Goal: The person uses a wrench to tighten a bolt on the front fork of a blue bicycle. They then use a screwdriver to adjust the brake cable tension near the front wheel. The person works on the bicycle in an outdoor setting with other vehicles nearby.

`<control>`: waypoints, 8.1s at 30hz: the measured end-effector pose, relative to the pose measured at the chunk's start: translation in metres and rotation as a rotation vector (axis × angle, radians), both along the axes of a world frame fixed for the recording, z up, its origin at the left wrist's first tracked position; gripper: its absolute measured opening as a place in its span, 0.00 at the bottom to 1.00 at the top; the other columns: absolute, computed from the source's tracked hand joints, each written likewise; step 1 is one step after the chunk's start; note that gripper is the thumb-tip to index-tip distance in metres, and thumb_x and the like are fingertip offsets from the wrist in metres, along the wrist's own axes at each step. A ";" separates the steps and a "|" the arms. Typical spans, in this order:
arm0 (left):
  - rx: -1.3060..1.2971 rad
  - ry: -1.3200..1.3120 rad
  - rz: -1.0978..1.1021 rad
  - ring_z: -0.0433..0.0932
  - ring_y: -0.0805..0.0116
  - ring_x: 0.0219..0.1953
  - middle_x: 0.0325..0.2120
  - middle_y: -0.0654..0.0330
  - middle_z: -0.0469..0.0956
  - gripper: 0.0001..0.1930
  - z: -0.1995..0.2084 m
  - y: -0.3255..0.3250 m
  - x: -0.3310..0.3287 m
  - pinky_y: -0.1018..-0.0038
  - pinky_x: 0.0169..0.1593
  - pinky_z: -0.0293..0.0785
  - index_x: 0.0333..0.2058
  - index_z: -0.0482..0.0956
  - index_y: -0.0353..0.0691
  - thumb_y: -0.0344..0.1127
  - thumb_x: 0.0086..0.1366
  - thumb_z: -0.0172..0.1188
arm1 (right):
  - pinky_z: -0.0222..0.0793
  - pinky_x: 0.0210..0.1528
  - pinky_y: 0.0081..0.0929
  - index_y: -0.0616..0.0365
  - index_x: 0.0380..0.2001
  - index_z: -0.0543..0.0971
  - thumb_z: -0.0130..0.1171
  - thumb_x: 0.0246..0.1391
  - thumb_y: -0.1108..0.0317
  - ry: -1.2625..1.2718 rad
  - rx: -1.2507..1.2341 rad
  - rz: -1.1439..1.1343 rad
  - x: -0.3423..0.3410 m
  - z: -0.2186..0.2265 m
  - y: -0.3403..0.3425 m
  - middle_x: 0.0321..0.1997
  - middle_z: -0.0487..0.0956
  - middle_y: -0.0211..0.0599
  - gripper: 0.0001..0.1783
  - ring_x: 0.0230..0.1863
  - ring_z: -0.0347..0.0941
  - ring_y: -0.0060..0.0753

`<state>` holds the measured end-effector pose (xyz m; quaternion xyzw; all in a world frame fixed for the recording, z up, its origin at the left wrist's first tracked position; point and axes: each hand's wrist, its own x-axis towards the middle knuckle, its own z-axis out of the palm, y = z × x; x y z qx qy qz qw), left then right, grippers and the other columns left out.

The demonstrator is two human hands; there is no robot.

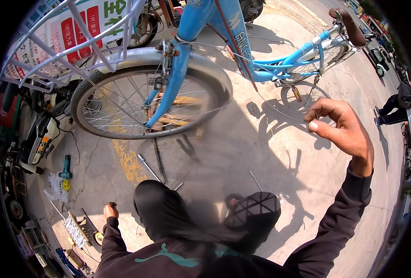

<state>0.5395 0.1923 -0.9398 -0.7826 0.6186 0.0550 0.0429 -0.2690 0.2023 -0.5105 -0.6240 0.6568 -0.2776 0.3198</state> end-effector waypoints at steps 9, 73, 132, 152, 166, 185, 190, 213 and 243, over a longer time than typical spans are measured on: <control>1.149 -0.286 -0.203 0.78 0.50 0.57 0.50 0.48 0.81 0.23 -0.080 0.046 0.021 0.61 0.61 0.73 0.53 0.82 0.45 0.40 0.58 0.63 | 0.75 0.40 0.39 0.65 0.51 0.77 0.58 0.57 0.80 0.381 -0.586 0.111 0.121 -0.055 -0.050 0.40 0.81 0.51 0.17 0.37 0.79 0.53; -0.201 0.877 -0.394 0.75 0.60 0.21 0.21 0.51 0.75 0.10 0.073 -0.090 -0.275 0.68 0.30 0.71 0.44 0.81 0.44 0.29 0.70 0.52 | 0.71 0.34 0.19 0.67 0.50 0.74 0.53 0.69 0.71 -0.704 -0.907 -0.367 0.200 -0.019 -0.181 0.30 0.78 0.34 0.12 0.27 0.72 0.21; 0.609 0.235 0.040 0.81 0.46 0.45 0.40 0.50 0.84 0.13 -0.021 0.164 -0.004 0.57 0.48 0.77 0.46 0.82 0.47 0.40 0.64 0.57 | 0.64 0.26 0.21 0.64 0.30 0.82 0.63 0.63 0.62 -0.393 -0.768 -0.623 0.172 -0.188 -0.124 0.20 0.78 0.34 0.14 0.21 0.70 0.20; -0.593 0.147 -1.943 0.75 0.57 0.47 0.44 0.52 0.75 0.14 0.186 -0.014 -0.449 0.60 0.56 0.72 0.44 0.76 0.31 0.33 0.61 0.55 | 0.72 0.44 0.44 0.63 0.53 0.75 0.48 0.68 0.58 -0.199 -0.007 0.534 0.241 -0.121 -0.061 0.45 0.78 0.50 0.21 0.42 0.77 0.53; -0.761 1.020 -0.900 0.80 0.69 0.37 0.38 0.57 0.78 0.17 0.312 -0.122 -0.453 0.72 0.36 0.77 0.51 0.75 0.36 0.25 0.63 0.63 | 0.76 0.28 0.31 0.53 0.44 0.83 0.60 0.50 0.75 0.942 -0.880 0.064 0.170 -0.024 -0.101 0.33 0.80 0.35 0.16 0.33 0.81 0.36; -0.765 1.471 -0.498 0.81 0.64 0.28 0.31 0.57 0.81 0.07 0.309 -0.190 -0.486 0.70 0.35 0.76 0.37 0.83 0.37 0.28 0.59 0.66 | 0.79 0.32 0.27 0.60 0.34 0.81 0.60 0.43 0.72 1.282 -1.049 0.166 0.183 -0.027 -0.133 0.35 0.80 0.37 0.12 0.36 0.79 0.35; -0.713 1.510 -0.458 0.81 0.64 0.28 0.30 0.56 0.81 0.07 0.308 -0.189 -0.488 0.70 0.35 0.75 0.37 0.83 0.36 0.28 0.58 0.66 | 0.79 0.32 0.26 0.60 0.32 0.82 0.60 0.42 0.72 1.283 -1.023 0.175 0.188 -0.024 -0.134 0.36 0.81 0.36 0.11 0.36 0.79 0.33; -0.750 1.469 -0.473 0.80 0.63 0.29 0.30 0.56 0.80 0.08 0.307 -0.189 -0.488 0.68 0.35 0.75 0.37 0.82 0.37 0.28 0.58 0.66 | 0.79 0.34 0.26 0.56 0.41 0.80 0.59 0.46 0.72 1.469 -0.903 0.149 0.199 -0.026 -0.135 0.41 0.79 0.29 0.15 0.39 0.80 0.32; -0.523 1.318 -0.473 0.81 0.63 0.47 0.46 0.53 0.82 0.29 0.292 -0.214 -0.442 0.68 0.47 0.80 0.48 0.78 0.33 0.47 0.54 0.76 | 0.78 0.29 0.26 0.57 0.33 0.80 0.62 0.41 0.72 1.308 -1.032 0.073 0.196 -0.041 -0.148 0.33 0.76 0.32 0.11 0.36 0.78 0.30</control>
